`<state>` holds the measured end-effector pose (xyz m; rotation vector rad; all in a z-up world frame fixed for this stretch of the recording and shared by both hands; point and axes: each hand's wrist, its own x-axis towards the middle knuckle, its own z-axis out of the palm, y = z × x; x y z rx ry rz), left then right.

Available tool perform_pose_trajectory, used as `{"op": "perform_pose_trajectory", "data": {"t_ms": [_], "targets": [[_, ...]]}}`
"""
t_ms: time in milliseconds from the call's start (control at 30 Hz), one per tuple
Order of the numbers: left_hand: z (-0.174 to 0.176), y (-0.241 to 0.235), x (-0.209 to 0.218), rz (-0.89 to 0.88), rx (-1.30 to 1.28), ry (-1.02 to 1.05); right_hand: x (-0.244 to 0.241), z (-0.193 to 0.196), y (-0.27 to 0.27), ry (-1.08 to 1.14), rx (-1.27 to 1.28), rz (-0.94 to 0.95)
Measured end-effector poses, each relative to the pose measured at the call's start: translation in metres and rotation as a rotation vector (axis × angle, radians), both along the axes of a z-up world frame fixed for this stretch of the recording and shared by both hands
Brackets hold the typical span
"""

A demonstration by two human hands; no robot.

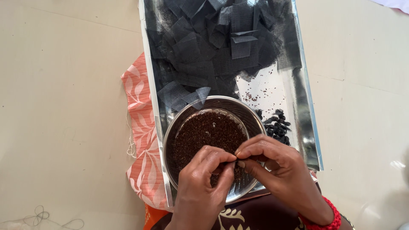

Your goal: The person is manually stuffing small black cloth squares with a dark granular material and folding them into small pouches.

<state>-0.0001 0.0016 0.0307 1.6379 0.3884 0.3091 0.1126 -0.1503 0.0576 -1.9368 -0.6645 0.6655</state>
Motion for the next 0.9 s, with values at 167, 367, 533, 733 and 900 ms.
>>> {"op": "perform_pose_trajectory", "data": {"t_ms": [167,367,533,733,900], "targets": [[0.003,-0.002,0.003,-0.002,0.016,0.054,-0.003,-0.002,0.001,-0.025,-0.02,-0.007],[0.0,-0.003,0.004,-0.003,0.036,0.039,-0.002,0.006,0.007,-0.059,-0.025,0.064],[0.005,-0.001,0.008,-0.01,-0.026,0.221,0.001,0.013,0.008,0.008,-0.045,0.121],[0.007,0.004,0.008,-0.024,-0.113,0.163,0.004,0.006,0.001,-0.075,-0.073,0.14],[0.009,0.009,0.006,-0.026,-0.774,0.109,0.006,0.012,-0.003,0.177,-0.017,-0.047]]}}
